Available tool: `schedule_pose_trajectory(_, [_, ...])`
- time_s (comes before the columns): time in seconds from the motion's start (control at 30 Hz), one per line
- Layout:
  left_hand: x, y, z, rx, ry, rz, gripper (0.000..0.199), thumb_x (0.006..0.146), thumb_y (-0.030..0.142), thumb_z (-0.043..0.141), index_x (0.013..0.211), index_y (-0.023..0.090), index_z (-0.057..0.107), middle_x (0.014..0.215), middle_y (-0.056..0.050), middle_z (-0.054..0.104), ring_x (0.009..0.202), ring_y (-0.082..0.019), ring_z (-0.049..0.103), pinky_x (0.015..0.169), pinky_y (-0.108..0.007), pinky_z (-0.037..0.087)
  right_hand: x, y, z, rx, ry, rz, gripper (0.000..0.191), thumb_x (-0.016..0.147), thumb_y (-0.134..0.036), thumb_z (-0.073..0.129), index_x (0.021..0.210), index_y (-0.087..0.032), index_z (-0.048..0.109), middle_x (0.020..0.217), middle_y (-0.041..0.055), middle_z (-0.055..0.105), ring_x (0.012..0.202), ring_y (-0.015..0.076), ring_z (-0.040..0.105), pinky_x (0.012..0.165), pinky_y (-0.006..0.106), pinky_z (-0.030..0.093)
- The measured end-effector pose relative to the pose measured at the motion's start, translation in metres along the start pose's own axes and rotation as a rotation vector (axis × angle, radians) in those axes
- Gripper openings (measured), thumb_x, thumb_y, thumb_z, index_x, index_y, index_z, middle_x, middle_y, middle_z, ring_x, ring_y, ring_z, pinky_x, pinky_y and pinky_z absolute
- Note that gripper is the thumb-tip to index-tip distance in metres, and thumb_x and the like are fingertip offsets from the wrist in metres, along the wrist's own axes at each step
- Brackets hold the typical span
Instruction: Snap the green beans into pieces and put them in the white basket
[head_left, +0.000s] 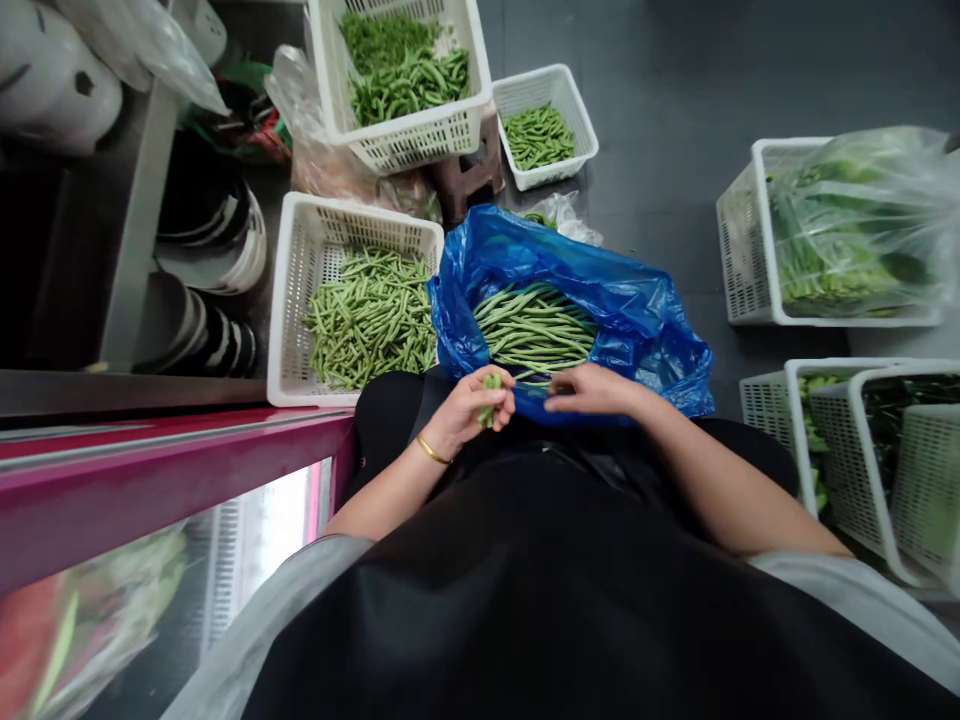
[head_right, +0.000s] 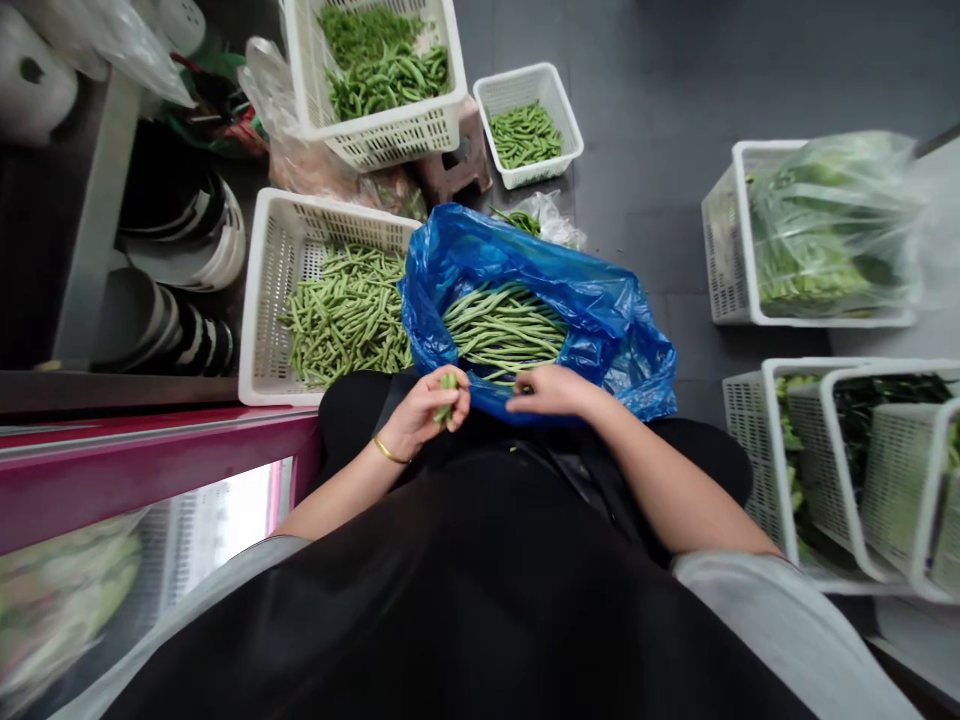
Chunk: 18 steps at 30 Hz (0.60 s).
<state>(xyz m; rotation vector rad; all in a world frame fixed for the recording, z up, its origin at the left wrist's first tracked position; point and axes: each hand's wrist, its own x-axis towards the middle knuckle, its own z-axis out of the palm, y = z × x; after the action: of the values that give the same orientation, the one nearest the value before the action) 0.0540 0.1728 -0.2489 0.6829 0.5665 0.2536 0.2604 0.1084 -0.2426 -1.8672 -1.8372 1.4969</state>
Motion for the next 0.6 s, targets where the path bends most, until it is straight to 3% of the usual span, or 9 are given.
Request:
schedule_pose_trajectory(0.1, [0.004, 0.006, -0.002, -0.119, 0.047, 0.038, 0.032, 0.06, 0.028, 0.074, 0.072, 0.017, 0.046, 0.05, 0.006, 0.049, 0.037, -0.004, 0.04, 0.035, -0.015, 0.028, 0.042, -0.015, 0.003, -0.347, 0.284, 0.126, 0.032, 0.084, -0.04, 0.05, 0.095, -0.015, 0.066, 0.09, 0.0119, 0.07, 0.082, 0.0226, 0.063, 0.067, 0.028, 0.043])
schedule_pose_trajectory(0.2, [0.002, 0.006, 0.003, -0.107, 0.073, 0.01, 0.031, 0.062, 0.026, 0.073, 0.068, 0.016, 0.045, 0.041, 0.01, 0.037, 0.031, -0.001, 0.026, 0.033, -0.013, 0.018, 0.082, -0.033, 0.015, -0.493, 0.25, 0.151, 0.031, 0.084, -0.033, 0.051, 0.096, -0.009, 0.066, 0.099, 0.019, 0.068, 0.091, 0.0268, 0.063, 0.071, 0.03, 0.044])
schedule_pose_trajectory(0.27, [-0.001, 0.006, 0.006, -0.056, 0.101, -0.023, 0.027, 0.063, 0.028, 0.073, 0.07, 0.015, 0.05, 0.038, 0.011, 0.035, 0.029, -0.001, 0.023, 0.033, -0.014, 0.015, 0.09, -0.039, 0.012, -0.505, 0.249, 0.158, 0.028, 0.085, -0.026, 0.047, 0.095, -0.008, 0.066, 0.1, 0.0196, 0.068, 0.092, 0.0262, 0.063, 0.071, 0.029, 0.044])
schedule_pose_trajectory(0.37, [-0.004, 0.004, 0.011, -0.003, 0.134, -0.074, 0.027, 0.065, 0.033, 0.071, 0.076, 0.012, 0.058, 0.038, 0.008, 0.041, 0.028, -0.002, 0.027, 0.033, -0.016, 0.017, 0.063, -0.039, -0.008, -0.411, 0.431, 0.164, 0.026, 0.086, -0.023, 0.043, 0.096, -0.011, 0.065, 0.097, 0.0164, 0.069, 0.09, 0.0248, 0.063, 0.073, 0.03, 0.045])
schedule_pose_trajectory(0.47, [0.001, 0.0, 0.023, 0.012, 0.15, -0.137, 0.032, 0.067, 0.035, 0.07, 0.083, 0.009, 0.062, 0.05, 0.001, 0.056, 0.033, -0.003, 0.037, 0.034, -0.017, 0.021, 0.004, -0.04, -0.023, -0.07, 0.691, 0.043, 0.02, 0.083, -0.025, 0.049, 0.087, -0.014, 0.065, 0.084, 0.0099, 0.07, 0.08, 0.0212, 0.064, 0.073, 0.031, 0.047])
schedule_pose_trajectory(0.53, [0.008, -0.003, 0.037, -0.007, 0.148, -0.125, 0.033, 0.068, 0.033, 0.068, 0.088, 0.007, 0.063, 0.062, -0.005, 0.064, 0.037, -0.003, 0.04, 0.035, -0.017, 0.023, -0.035, -0.041, -0.015, 0.269, 0.76, -0.062, 0.022, 0.083, -0.032, 0.051, 0.087, -0.016, 0.065, 0.076, 0.0063, 0.069, 0.069, 0.0185, 0.064, 0.068, 0.03, 0.05])
schedule_pose_trajectory(0.6, [0.014, -0.006, 0.052, -0.049, 0.153, -0.051, 0.03, 0.069, 0.028, 0.066, 0.091, 0.008, 0.063, 0.069, -0.006, 0.067, 0.038, -0.002, 0.039, 0.036, -0.017, 0.025, -0.064, -0.039, 0.006, 0.556, 0.772, -0.111, 0.026, 0.081, -0.039, 0.054, 0.089, -0.017, 0.066, 0.075, 0.0049, 0.069, 0.065, 0.0181, 0.064, 0.065, 0.031, 0.052])
